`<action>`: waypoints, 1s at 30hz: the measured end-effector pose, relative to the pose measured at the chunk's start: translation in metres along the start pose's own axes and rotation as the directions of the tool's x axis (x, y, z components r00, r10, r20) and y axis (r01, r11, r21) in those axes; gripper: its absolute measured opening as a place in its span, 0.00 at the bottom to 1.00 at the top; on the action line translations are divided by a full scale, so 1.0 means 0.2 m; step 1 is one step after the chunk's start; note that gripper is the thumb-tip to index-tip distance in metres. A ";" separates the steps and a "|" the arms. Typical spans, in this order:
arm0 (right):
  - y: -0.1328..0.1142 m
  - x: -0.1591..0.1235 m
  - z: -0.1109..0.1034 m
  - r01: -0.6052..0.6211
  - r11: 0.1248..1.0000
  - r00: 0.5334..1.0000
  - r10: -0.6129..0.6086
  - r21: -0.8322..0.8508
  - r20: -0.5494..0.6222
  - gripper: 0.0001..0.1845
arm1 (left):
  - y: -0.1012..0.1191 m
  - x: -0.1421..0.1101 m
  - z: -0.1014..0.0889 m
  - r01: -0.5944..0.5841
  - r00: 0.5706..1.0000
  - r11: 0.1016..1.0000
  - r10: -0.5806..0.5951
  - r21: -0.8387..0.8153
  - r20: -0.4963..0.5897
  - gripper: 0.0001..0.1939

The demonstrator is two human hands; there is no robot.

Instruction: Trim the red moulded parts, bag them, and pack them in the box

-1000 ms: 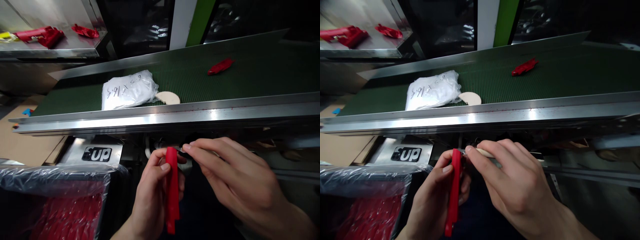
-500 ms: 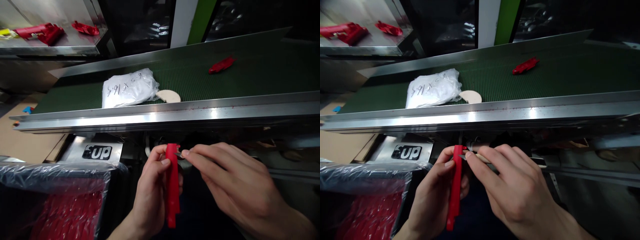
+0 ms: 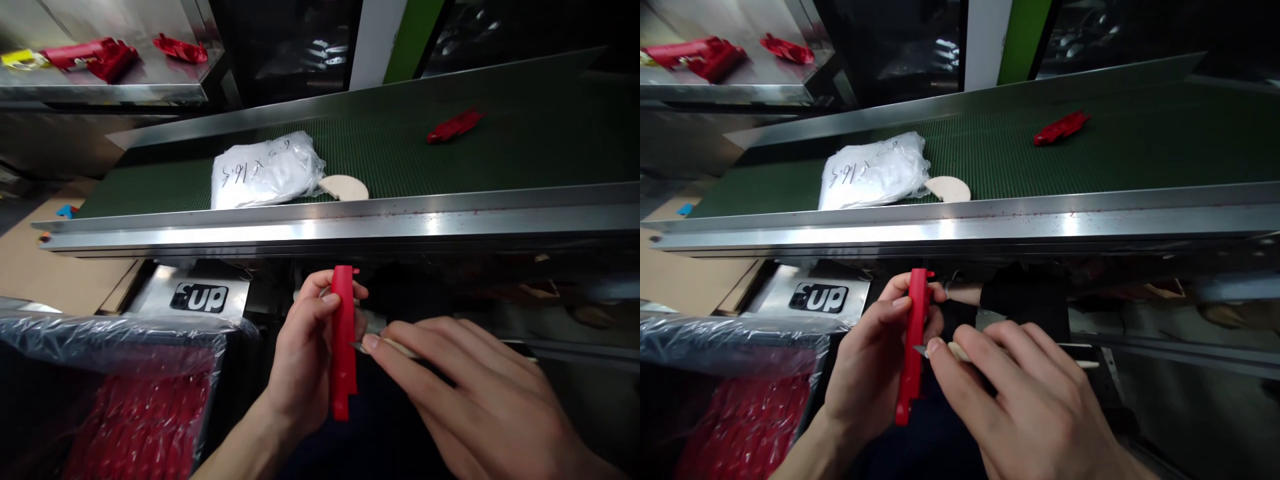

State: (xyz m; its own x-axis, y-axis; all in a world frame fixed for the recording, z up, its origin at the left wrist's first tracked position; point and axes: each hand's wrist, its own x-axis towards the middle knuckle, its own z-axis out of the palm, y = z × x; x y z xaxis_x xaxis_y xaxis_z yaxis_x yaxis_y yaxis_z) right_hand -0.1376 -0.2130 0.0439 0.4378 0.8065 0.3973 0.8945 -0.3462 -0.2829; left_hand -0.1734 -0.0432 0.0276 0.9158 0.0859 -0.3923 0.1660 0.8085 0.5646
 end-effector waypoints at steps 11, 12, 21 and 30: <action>-0.06 -0.05 0.04 -0.016 0.998 0.999 0.013 -0.065 -0.047 0.16 | 0.02 0.04 -0.01 0.000 0.999 1.000 0.000 0.004 0.038 0.06; -0.07 -0.05 0.04 -0.009 0.998 1.000 0.007 -0.060 -0.029 0.16 | 0.02 0.05 -0.01 -0.002 0.999 1.000 0.002 -0.003 0.040 0.06; 0.04 -0.10 -0.04 -0.096 0.995 0.980 0.101 0.039 -0.173 0.25 | 0.04 0.04 0.01 -0.070 0.997 0.997 0.070 0.006 0.044 0.06; 0.09 0.07 -0.07 -0.082 0.991 0.988 0.067 -0.105 -0.141 0.21 | -0.02 -0.08 -0.05 -0.047 0.987 0.936 -0.011 0.348 0.163 0.16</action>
State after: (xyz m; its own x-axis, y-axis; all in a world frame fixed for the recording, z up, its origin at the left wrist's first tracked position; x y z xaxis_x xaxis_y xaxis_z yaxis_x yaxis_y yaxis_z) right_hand -0.1145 -0.2140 0.0570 0.5049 0.7058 0.4969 0.8602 -0.4593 -0.2217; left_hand -0.1932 -0.0425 0.0246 0.9612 -0.0191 -0.2752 0.2399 0.5508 0.7994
